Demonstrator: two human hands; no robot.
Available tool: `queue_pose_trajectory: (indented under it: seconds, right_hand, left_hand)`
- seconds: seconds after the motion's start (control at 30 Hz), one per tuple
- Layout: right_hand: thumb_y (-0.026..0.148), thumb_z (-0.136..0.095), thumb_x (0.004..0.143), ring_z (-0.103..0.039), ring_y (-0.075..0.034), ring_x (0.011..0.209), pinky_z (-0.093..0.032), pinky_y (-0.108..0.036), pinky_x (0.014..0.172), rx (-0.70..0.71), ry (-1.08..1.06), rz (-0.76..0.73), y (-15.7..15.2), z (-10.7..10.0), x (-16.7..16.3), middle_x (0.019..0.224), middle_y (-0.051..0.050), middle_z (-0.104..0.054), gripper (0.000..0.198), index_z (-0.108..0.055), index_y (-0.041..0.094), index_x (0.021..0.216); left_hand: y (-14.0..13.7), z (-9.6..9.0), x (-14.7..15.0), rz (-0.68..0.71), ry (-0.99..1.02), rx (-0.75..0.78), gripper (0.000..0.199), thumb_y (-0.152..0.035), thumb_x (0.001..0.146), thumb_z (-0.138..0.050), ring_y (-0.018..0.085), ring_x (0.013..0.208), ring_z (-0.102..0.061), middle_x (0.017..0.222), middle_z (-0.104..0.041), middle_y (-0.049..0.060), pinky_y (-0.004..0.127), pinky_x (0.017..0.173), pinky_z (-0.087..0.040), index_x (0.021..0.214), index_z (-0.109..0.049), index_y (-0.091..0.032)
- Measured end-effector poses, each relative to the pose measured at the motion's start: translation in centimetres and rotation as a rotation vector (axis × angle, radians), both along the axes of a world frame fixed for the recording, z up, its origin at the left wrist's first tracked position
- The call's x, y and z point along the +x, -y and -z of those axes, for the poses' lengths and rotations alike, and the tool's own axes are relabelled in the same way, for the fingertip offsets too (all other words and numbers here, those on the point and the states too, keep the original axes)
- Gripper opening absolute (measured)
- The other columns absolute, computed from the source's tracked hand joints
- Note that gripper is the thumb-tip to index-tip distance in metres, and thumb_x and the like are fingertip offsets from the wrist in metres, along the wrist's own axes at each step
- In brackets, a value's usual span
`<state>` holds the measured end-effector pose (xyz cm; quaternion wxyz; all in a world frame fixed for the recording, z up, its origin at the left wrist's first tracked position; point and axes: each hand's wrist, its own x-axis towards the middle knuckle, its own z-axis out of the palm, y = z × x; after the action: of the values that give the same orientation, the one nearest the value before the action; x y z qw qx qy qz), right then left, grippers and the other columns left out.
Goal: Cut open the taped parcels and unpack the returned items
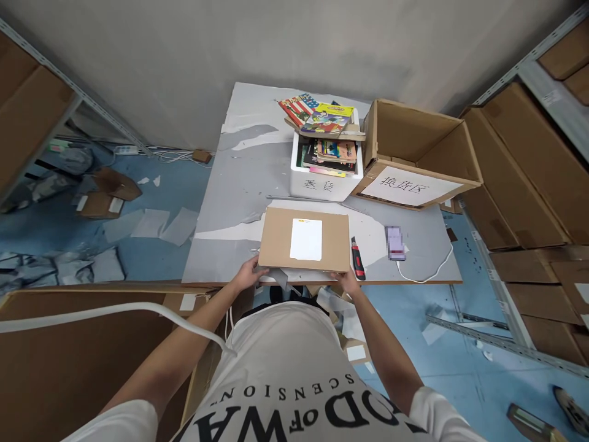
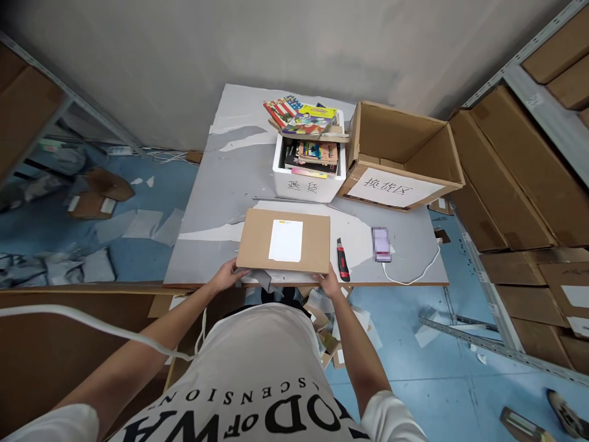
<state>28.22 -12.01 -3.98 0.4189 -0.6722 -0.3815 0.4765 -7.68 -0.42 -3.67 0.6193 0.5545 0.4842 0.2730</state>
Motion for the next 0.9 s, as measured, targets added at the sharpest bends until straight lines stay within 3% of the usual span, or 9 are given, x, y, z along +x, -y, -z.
queue_pose_trajectory:
  seconds: [0.13, 0.3, 0.4, 0.53, 0.6, 0.7, 0.8, 0.9]
  right_hand:
    - [0.044, -0.072, 0.062, -0.062, -0.026, 0.1, -0.043, -0.051, 0.096, 0.049, -0.034, 0.076, -0.6, -0.4, -0.9, 0.104, -0.01, -0.07, 0.063, -0.055, 0.017, 0.117]
    - [0.044, -0.075, 0.061, -0.061, -0.025, 0.104, -0.042, -0.048, 0.098, 0.049, -0.055, 0.051, -1.0, -1.8, -0.6, 0.101, -0.01, -0.07, 0.06, -0.058, 0.017, 0.112]
    - [0.046, -0.076, 0.06, -0.059, -0.024, 0.11, -0.041, -0.046, 0.101, 0.056, -0.068, 0.041, -1.4, -3.3, -0.3, 0.111, -0.011, -0.067, 0.064, -0.055, 0.019, 0.115]
    - [0.054, -0.073, 0.062, -0.059, -0.023, 0.108, -0.044, -0.041, 0.098, 0.077, -0.072, 0.037, -2.4, -5.7, 0.1, 0.118, -0.009, -0.064, 0.066, -0.053, 0.022, 0.117]
    - [0.057, -0.069, 0.066, -0.06, -0.024, 0.106, -0.046, -0.04, 0.095, 0.054, 0.003, 0.009, -2.9, -6.9, 0.3, 0.113, -0.009, -0.066, 0.059, -0.055, 0.022, 0.112]
    - [0.062, -0.059, 0.074, -0.061, -0.028, 0.102, -0.045, -0.042, 0.091, -0.012, 0.217, -0.005, -3.6, -8.4, 0.7, 0.104, -0.009, -0.068, 0.049, -0.058, 0.023, 0.104]
    - [0.067, -0.049, 0.079, -0.06, -0.03, 0.102, -0.043, -0.043, 0.091, -0.118, 0.407, 0.017, -4.2, -9.4, 0.7, 0.1, -0.01, -0.068, 0.048, -0.059, 0.024, 0.097]
    - [0.07, -0.043, 0.08, -0.059, -0.033, 0.102, -0.041, -0.044, 0.089, -0.2, 0.481, 0.009, -5.0, -9.9, 0.7, 0.098, -0.012, -0.068, 0.051, -0.06, 0.023, 0.091]
  left_hand:
    - [0.0, -0.3, 1.0, -0.026, 0.028, -0.023, 0.061, -0.05, 0.052, -0.081, 0.034, 0.115, -0.058, 0.11, -0.069, 0.015, 0.054, 0.106, -0.035, 0.1, -0.066, -0.015]
    - [-0.2, -0.9, 1.4, -0.059, 0.039, -0.045, 0.066, -0.061, 0.048, -0.079, 0.034, 0.109, -0.06, 0.104, -0.071, 0.013, 0.053, 0.103, -0.038, 0.095, -0.066, -0.016]
    - [-0.7, -2.3, 1.3, -0.059, -0.02, -0.013, 0.065, -0.067, 0.054, -0.072, 0.032, 0.1, -0.063, 0.1, -0.071, 0.013, 0.049, 0.096, -0.044, 0.093, -0.066, -0.016]
    - [-1.5, -5.5, 1.0, -0.028, -0.16, 0.153, 0.062, -0.066, 0.07, -0.058, 0.025, 0.089, -0.063, 0.097, -0.071, 0.01, 0.035, 0.082, -0.047, 0.103, -0.066, -0.014]
    - [-2.0, -7.3, 1.0, -0.016, -0.299, 0.243, 0.059, -0.063, 0.076, -0.051, 0.021, 0.079, -0.061, 0.088, -0.071, 0.007, 0.029, 0.073, -0.045, 0.102, -0.068, -0.013]
    - [-2.7, -9.5, 1.2, -0.035, -0.515, 0.322, 0.056, -0.061, 0.08, -0.044, 0.017, 0.066, -0.054, 0.064, -0.062, 0.002, 0.025, 0.06, -0.037, 0.083, -0.071, -0.012]
    - [-3.5, -10.7, 1.8, -0.083, -0.622, 0.297, 0.056, -0.062, 0.078, -0.046, 0.015, 0.06, -0.049, 0.049, -0.05, 0.0, 0.024, 0.054, -0.029, 0.063, -0.068, -0.013]
    - [-4.3, -10.9, 2.4, -0.117, -0.625, 0.237, 0.054, -0.061, 0.076, -0.049, 0.015, 0.06, -0.05, 0.047, -0.051, 0.001, 0.025, 0.053, -0.027, 0.059, -0.068, -0.014]
